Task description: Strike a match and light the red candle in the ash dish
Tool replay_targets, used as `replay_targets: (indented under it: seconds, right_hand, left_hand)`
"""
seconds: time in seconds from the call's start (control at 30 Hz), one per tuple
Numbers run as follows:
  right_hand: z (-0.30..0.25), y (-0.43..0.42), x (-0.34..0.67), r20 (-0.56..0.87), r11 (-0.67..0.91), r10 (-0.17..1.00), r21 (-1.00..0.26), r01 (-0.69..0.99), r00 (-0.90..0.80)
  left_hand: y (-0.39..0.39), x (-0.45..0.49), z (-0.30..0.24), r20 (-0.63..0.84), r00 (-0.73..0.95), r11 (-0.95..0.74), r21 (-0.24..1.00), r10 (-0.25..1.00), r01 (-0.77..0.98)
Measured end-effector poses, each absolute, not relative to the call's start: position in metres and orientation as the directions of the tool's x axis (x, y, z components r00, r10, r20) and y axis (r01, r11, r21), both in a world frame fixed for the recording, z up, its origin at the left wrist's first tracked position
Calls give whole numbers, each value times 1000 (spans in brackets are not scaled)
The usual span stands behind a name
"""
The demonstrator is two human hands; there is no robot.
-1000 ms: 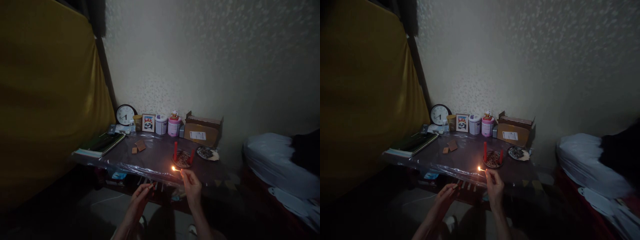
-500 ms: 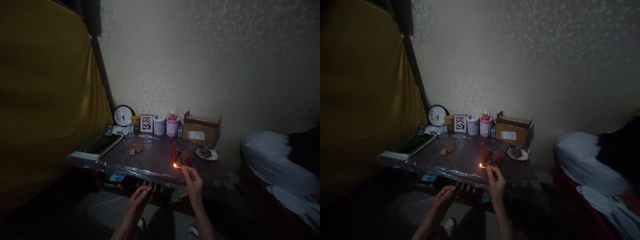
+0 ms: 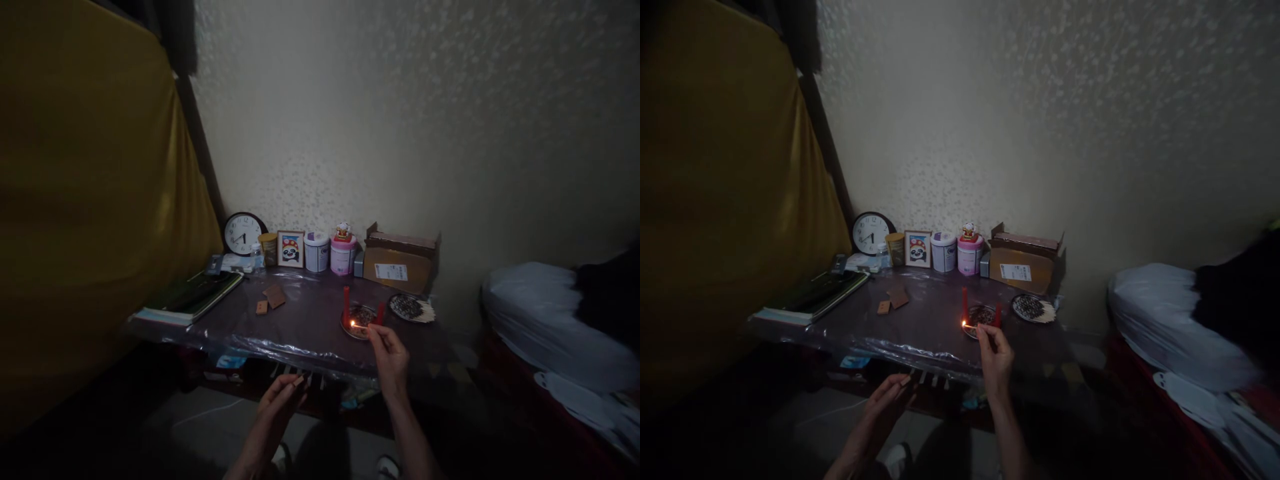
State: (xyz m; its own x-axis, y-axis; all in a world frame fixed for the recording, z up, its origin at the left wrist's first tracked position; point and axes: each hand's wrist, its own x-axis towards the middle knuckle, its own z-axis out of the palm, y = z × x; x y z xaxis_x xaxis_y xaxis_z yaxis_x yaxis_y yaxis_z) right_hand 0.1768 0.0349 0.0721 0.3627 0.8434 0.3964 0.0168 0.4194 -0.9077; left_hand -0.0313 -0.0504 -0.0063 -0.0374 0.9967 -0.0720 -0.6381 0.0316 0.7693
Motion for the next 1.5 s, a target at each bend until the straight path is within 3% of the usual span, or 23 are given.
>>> replay_targets:
  seconds: [0.67, 0.87, 1.5]
  right_hand:
    - [77, 76, 172, 431, 480, 804, -877, -19, 411]
    - [83, 86, 178, 401, 434, 817, -901, 18, 415]
    - [90, 130, 176, 461, 495, 733, -866, 73, 500]
  left_hand:
    - [23, -10, 28, 66, -17, -58, 690, 998, -721]
    - [48, -4, 44, 119, -1, -83, 689, 993, -720]
    - [61, -19, 29, 51, -69, -84, 722, 996, -687]
